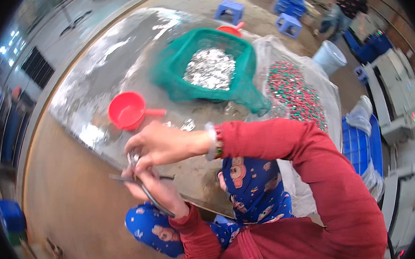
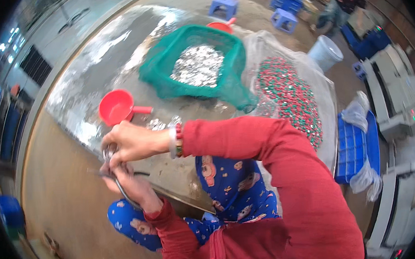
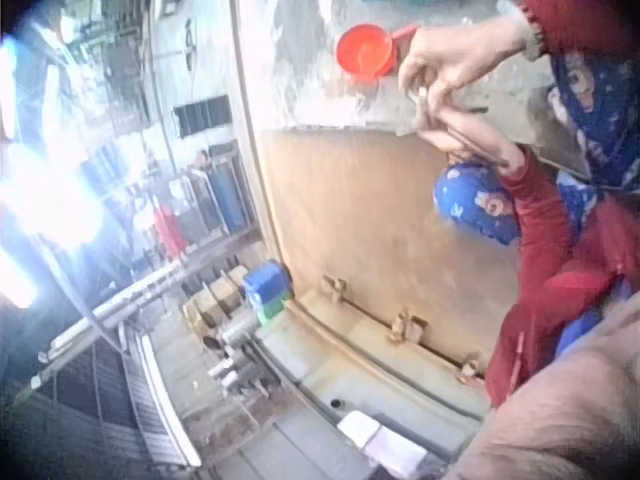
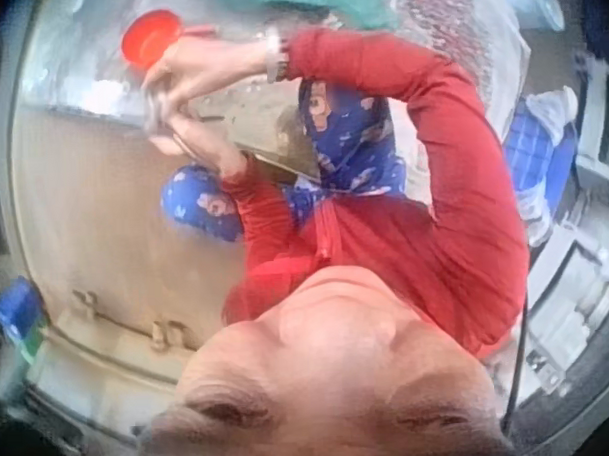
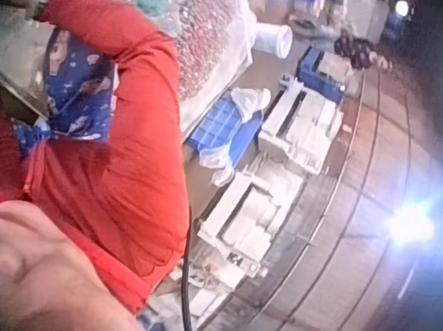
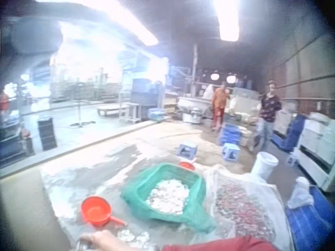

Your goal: The person trims small metal buckles by cutting off excess material from each piece using pliers and placing them onto the table.

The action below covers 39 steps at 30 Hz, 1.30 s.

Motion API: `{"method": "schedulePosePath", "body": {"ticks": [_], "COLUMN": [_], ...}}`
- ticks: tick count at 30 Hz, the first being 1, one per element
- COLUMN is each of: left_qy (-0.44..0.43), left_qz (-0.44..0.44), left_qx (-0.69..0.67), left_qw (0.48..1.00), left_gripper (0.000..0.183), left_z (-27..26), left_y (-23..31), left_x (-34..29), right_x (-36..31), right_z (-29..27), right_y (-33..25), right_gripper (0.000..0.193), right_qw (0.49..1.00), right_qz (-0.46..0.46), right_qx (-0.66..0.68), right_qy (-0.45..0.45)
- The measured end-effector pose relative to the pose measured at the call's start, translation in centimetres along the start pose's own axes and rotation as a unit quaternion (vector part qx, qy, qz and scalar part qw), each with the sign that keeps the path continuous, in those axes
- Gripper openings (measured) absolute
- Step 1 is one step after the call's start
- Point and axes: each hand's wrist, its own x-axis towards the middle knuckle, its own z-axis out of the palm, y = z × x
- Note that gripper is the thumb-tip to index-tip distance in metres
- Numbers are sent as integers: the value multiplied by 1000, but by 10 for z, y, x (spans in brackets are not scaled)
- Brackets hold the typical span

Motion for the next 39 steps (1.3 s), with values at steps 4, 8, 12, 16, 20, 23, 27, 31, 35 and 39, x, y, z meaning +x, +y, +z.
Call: {"method": "schedulePosePath", "body": {"ticks": [4, 8, 12, 16, 20, 23, 27, 31, 35, 39], "left_qy": [-192, -114, -116, -132, -169, -184, -214, -165, -67, -86], "left_qz": [-102, -101, 31, 237, 224, 254, 256, 244, 164, 130], "left_qx": [-164, -180, 19, 124, 196, 177, 178, 241, 171, 96], "left_qw": [962, 972, 993, 954, 940, 933, 926, 925, 969, 983], "left_gripper": [8, 18, 23, 28, 28, 26, 23, 14, 21, 21], "left_z": [-22, -7, -17, -7, -11, -18, -21, -23, -24, -31], "left_y": [-15, -29, -25, -24, -11, -19, -14, -17, -6, 10], "left_x": [28, 26, 21, 16, 18, 28, 28, 25, 42, 37], "right_x": [-8, -8, -2, -4, -4, -4, -11, -6, -14, -3], "right_z": [-13, -18, -17, -18, -17, -11, -15, -6, 20, 4], "right_y": [-17, -6, 6, 9, 11, 8, 2, 2, -4, 0], "right_gripper": [29, 27, 33, 32, 27, 25, 27, 25, 29, 31], "right_qw": [990, 989, 945, 948, 981, 983, 986, 978, 961, 958], "right_qz": [-28, 73, 168, 219, 194, 147, 96, 64, 85, 251], "right_qx": [-132, 115, 278, 226, 12, -110, -101, -181, -148, 32], "right_qy": [-37, -52, 32, 48, 16, -23, -88, -76, -220, -135]}}
